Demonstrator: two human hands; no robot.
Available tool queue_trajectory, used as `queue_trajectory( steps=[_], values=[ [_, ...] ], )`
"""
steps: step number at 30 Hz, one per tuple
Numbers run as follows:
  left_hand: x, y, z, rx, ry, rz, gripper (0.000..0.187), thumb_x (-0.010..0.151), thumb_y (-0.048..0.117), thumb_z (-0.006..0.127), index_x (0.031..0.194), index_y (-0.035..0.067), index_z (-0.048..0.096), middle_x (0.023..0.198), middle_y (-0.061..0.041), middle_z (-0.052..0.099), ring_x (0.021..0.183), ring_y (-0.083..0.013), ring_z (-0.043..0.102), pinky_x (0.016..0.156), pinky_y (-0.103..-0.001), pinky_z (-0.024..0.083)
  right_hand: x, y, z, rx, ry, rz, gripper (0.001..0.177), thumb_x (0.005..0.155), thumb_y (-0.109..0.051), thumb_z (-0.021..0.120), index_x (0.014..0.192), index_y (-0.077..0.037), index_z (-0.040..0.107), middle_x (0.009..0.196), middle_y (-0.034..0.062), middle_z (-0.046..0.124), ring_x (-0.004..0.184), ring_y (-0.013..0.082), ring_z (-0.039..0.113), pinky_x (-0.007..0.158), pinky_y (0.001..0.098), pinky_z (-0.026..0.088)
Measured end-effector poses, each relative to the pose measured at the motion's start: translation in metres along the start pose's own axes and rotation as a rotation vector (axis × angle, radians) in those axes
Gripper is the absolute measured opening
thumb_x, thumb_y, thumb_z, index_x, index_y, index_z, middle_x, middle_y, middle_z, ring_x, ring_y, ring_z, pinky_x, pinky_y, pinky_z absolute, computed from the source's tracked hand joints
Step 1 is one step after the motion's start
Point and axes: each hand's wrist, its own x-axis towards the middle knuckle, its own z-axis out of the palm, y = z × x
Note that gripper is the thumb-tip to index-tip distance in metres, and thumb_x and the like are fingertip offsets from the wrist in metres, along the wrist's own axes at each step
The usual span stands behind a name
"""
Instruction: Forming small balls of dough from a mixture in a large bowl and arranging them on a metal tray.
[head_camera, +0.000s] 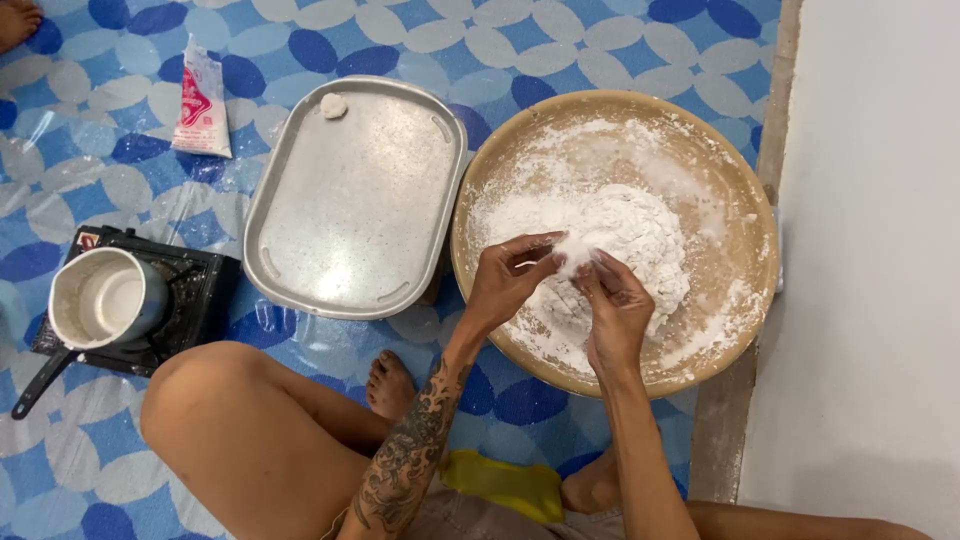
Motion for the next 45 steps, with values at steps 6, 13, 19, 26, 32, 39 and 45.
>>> queue_trajectory(
  steps=[6, 13, 19, 26, 32, 39, 45],
  values=[
    [0.000, -0.013, -0.002, 0.040, 0.053, 0.002, 0.019, 0.082, 0.011, 0.087, 0.098, 0.004, 0.078, 0.093, -0.011, 0.077, 0.087, -0.0164, 0.074, 0.071, -0.026, 0.064, -0.002, 0.009, 0.000, 0.021, 0.032, -0.008, 0.032, 0.088, 0.000, 0.080, 0.119, 0.001, 0.071, 0.100, 0.0164, 0.076, 0.091, 0.0189, 0.075, 0.082, 0.0332, 0.065],
    [-0.003, 0.000, 0.009, 0.037, 0.119, 0.039, 0.018, 0.085, 0.011, 0.085, 0.100, 0.006, 0.078, 0.092, -0.010, 0.077, 0.087, -0.0144, 0.073, 0.070, -0.025, 0.064, 0.002, 0.020, 0.002, 0.085, 0.065, 0.008, 0.028, 0.090, -0.003, 0.080, 0.116, -0.002, 0.071, 0.102, 0.0152, 0.076, 0.094, 0.0205, 0.076, 0.084, 0.0334, 0.066],
    [0.002, -0.015, 0.000, 0.012, 0.119, 0.006, 0.017, 0.085, 0.013, 0.085, 0.097, 0.004, 0.078, 0.092, -0.011, 0.078, 0.087, -0.0151, 0.074, 0.070, -0.026, 0.064, 0.007, 0.023, 0.004, 0.068, 0.100, -0.011, 0.026, 0.086, -0.002, 0.084, 0.110, 0.000, 0.073, 0.094, 0.0125, 0.076, 0.085, 0.0159, 0.076, 0.079, 0.0310, 0.065],
    [0.007, 0.002, -0.002, 0.008, 0.096, 0.021, 0.013, 0.086, 0.012, 0.084, 0.095, 0.003, 0.078, 0.093, -0.013, 0.078, 0.089, -0.0176, 0.074, 0.072, -0.029, 0.065, 0.018, 0.026, 0.004, 0.081, 0.080, -0.038, 0.029, 0.087, -0.004, 0.084, 0.111, -0.002, 0.068, 0.090, 0.0133, 0.075, 0.081, 0.0157, 0.075, 0.077, 0.0310, 0.065],
    [0.009, 0.014, -0.001, -0.050, 0.120, -0.002, 0.018, 0.083, 0.009, 0.085, 0.096, 0.002, 0.074, 0.095, -0.013, 0.077, 0.087, -0.0161, 0.074, 0.074, -0.028, 0.065, 0.019, 0.021, 0.009, 0.031, 0.037, -0.046, 0.020, 0.090, -0.003, 0.080, 0.109, -0.003, 0.072, 0.101, 0.0145, 0.076, 0.091, 0.0176, 0.075, 0.082, 0.0331, 0.065],
    [0.016, -0.019, -0.011, 0.016, 0.054, -0.015, 0.016, 0.085, 0.010, 0.084, 0.098, 0.003, 0.077, 0.095, -0.013, 0.077, 0.089, -0.0171, 0.073, 0.073, -0.028, 0.064, 0.017, 0.007, 0.016, -0.010, 0.043, -0.045, 0.025, 0.090, -0.002, 0.080, 0.113, -0.002, 0.072, 0.096, 0.0130, 0.076, 0.085, 0.0151, 0.075, 0.079, 0.0312, 0.066],
    [0.013, -0.002, -0.005, 0.027, 0.032, 0.006, 0.013, 0.089, 0.009, 0.080, 0.102, 0.005, 0.079, 0.098, -0.012, 0.077, 0.091, -0.0150, 0.073, 0.075, -0.027, 0.064, 0.019, 0.015, 0.000, -0.048, 0.027, -0.025, 0.021, 0.090, -0.004, 0.081, 0.109, -0.002, 0.073, 0.099, 0.0143, 0.076, 0.087, 0.0169, 0.076, 0.081, 0.0331, 0.066]
  ],
)
